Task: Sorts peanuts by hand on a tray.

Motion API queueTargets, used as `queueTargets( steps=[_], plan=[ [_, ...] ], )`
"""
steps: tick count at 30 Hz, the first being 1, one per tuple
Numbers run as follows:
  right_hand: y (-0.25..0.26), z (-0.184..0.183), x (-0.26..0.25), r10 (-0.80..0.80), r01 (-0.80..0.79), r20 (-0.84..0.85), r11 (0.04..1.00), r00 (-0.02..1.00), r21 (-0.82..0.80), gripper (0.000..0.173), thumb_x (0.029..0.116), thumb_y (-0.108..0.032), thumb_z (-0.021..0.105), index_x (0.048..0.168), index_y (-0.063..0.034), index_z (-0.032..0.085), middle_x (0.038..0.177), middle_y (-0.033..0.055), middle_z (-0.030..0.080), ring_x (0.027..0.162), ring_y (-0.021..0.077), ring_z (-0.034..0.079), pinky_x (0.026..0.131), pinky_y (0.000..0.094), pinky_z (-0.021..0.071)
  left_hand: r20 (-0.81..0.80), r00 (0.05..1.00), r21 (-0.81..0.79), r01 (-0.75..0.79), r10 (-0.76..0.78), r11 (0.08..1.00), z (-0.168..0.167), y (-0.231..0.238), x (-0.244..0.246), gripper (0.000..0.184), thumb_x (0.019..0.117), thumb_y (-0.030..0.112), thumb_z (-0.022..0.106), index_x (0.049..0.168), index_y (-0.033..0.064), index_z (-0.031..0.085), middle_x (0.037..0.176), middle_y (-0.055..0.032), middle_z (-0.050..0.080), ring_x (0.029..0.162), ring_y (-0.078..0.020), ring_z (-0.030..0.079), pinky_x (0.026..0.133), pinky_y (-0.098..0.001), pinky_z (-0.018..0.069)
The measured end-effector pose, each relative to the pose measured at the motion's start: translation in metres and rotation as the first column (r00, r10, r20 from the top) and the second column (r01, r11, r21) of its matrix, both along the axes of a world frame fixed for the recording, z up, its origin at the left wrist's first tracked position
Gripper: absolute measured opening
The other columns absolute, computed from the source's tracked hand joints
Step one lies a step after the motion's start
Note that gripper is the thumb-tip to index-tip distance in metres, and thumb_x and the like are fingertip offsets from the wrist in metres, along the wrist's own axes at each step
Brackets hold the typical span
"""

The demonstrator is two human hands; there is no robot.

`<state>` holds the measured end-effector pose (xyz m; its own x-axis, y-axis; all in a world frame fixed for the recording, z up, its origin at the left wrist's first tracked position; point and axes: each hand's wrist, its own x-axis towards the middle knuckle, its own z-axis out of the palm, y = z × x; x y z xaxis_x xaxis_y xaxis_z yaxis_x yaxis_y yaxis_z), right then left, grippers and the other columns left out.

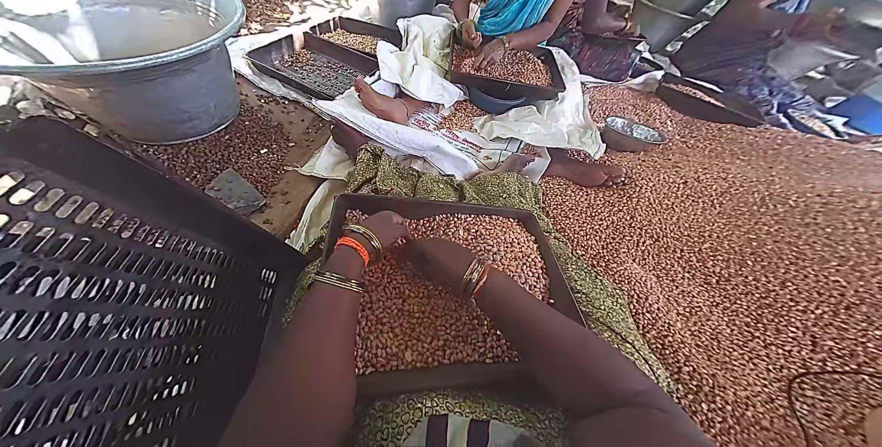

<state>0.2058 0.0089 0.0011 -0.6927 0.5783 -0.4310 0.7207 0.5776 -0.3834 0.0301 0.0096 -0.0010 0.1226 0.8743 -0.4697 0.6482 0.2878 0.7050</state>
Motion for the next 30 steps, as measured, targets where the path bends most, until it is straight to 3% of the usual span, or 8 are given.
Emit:
queueTargets(
  steps=[3, 5, 7, 10, 17, 24, 27, 30],
  plan=[
    [0.011, 0.004, 0.006, -0.165, 0.152, 0.124, 0.982, 0.978, 0.109, 0.048, 0.1047, -0.012, 0.050, 0.153, -0.0135, 0.047, 0.133, 0.0229, 0.064, 0.122, 0.0425, 0.064, 0.098, 0.0636, 0.0512, -0.123, 0.991, -0.010, -0.060, 0.058, 0.998, -0.001, 0.003, 0.001, 0.031, 0.1076, 0.021, 0.051, 0.117, -0.0054, 0.065, 0.118, -0.0229, 0.064, 0.108, -0.0308, 0.061, 0.098, -0.0516, 0.0446],
    [0.015, 0.007, 0.014, -0.109, 0.106, 0.026, 0.990, 0.994, 0.097, 0.040, 0.1029, -0.010, 0.055, 0.143, -0.0065, 0.055, 0.126, 0.0232, 0.066, 0.118, 0.0397, 0.065, 0.100, 0.0578, 0.0508, -0.059, 0.987, 0.043, -0.149, 0.152, 0.988, 0.000, 0.004, -0.002, 0.029, 0.1089, 0.021, 0.050, 0.117, -0.0014, 0.068, 0.114, -0.0189, 0.066, 0.103, -0.0267, 0.061, 0.094, -0.0476, 0.0454],
    [0.014, 0.001, 0.020, 0.048, -0.040, -0.169, 0.998, 0.984, 0.055, 0.024, 0.0984, -0.008, 0.062, 0.117, 0.0028, 0.071, 0.113, 0.0226, 0.071, 0.111, 0.0359, 0.066, 0.103, 0.0518, 0.0488, 0.023, 0.979, 0.070, -0.203, 0.202, 0.977, 0.000, 0.004, -0.003, 0.028, 0.1090, 0.023, 0.052, 0.114, 0.0009, 0.068, 0.102, -0.0144, 0.064, 0.089, -0.0215, 0.057, 0.085, -0.0426, 0.0450],
    [0.008, -0.009, 0.011, 0.164, -0.163, -0.137, 0.986, 0.977, 0.021, 0.018, 0.0969, -0.009, 0.063, 0.104, 0.0019, 0.075, 0.109, 0.0222, 0.071, 0.109, 0.0375, 0.067, 0.097, 0.0572, 0.0506, 0.098, 0.969, 0.070, -0.232, 0.225, 0.970, -0.002, 0.003, -0.003, 0.028, 0.1089, 0.027, 0.053, 0.109, 0.0032, 0.067, 0.083, -0.0047, 0.053, 0.070, -0.0134, 0.045, 0.069, -0.0335, 0.0405],
    [0.018, 0.002, 0.020, -0.084, 0.103, -0.238, 0.993, 0.968, 0.065, 0.022, 0.0979, -0.004, 0.057, 0.112, 0.0049, 0.072, 0.112, 0.0219, 0.071, 0.110, 0.0318, 0.066, 0.102, 0.0461, 0.0489, 0.097, 0.978, 0.067, -0.190, 0.183, 0.979, -0.001, 0.003, -0.002, 0.025, 0.1071, 0.024, 0.056, 0.108, 0.0018, 0.067, 0.092, -0.0074, 0.059, 0.078, -0.0146, 0.050, 0.076, -0.0360, 0.0429],
    [0.020, 0.003, 0.018, -0.019, 0.021, -0.035, 0.997, 0.999, 0.070, 0.023, 0.0997, -0.006, 0.057, 0.114, 0.0019, 0.073, 0.121, 0.0219, 0.069, 0.120, 0.0350, 0.063, 0.106, 0.0517, 0.0476, -0.163, 0.914, 0.009, 0.377, -0.371, 0.926, -0.008, 0.005, 0.013, 0.029, 0.0993, 0.020, 0.068, 0.116, -0.0040, 0.069, 0.112, -0.0234, 0.068, 0.105, -0.0352, 0.064, 0.096, -0.0571, 0.0467],
    [0.022, -0.005, 0.017, -0.081, 0.078, 0.014, 0.989, 0.997, 0.127, 0.027, 0.1013, -0.006, 0.054, 0.122, -0.0010, 0.070, 0.130, 0.0210, 0.065, 0.127, 0.0347, 0.060, 0.108, 0.0519, 0.0473, -0.327, 0.893, -0.001, 0.327, -0.309, 0.945, -0.009, 0.008, 0.012, 0.030, 0.0987, 0.015, 0.064, 0.123, -0.0024, 0.068, 0.128, -0.0255, 0.064, 0.125, -0.0416, 0.059, 0.105, -0.0629, 0.0437],
    [0.029, -0.003, 0.024, -0.181, 0.172, 0.024, 0.964, 0.983, 0.202, 0.034, 0.1002, -0.004, 0.052, 0.130, -0.0061, 0.067, 0.137, 0.0186, 0.062, 0.129, 0.0333, 0.060, 0.107, 0.0514, 0.0493, -0.365, 0.927, 0.044, 0.112, -0.088, 0.993, -0.003, 0.005, 0.009, 0.028, 0.1019, 0.016, 0.057, 0.126, 0.0041, 0.067, 0.131, -0.0187, 0.065, 0.125, -0.0362, 0.061, 0.104, -0.0603, 0.0458]
  ],
)
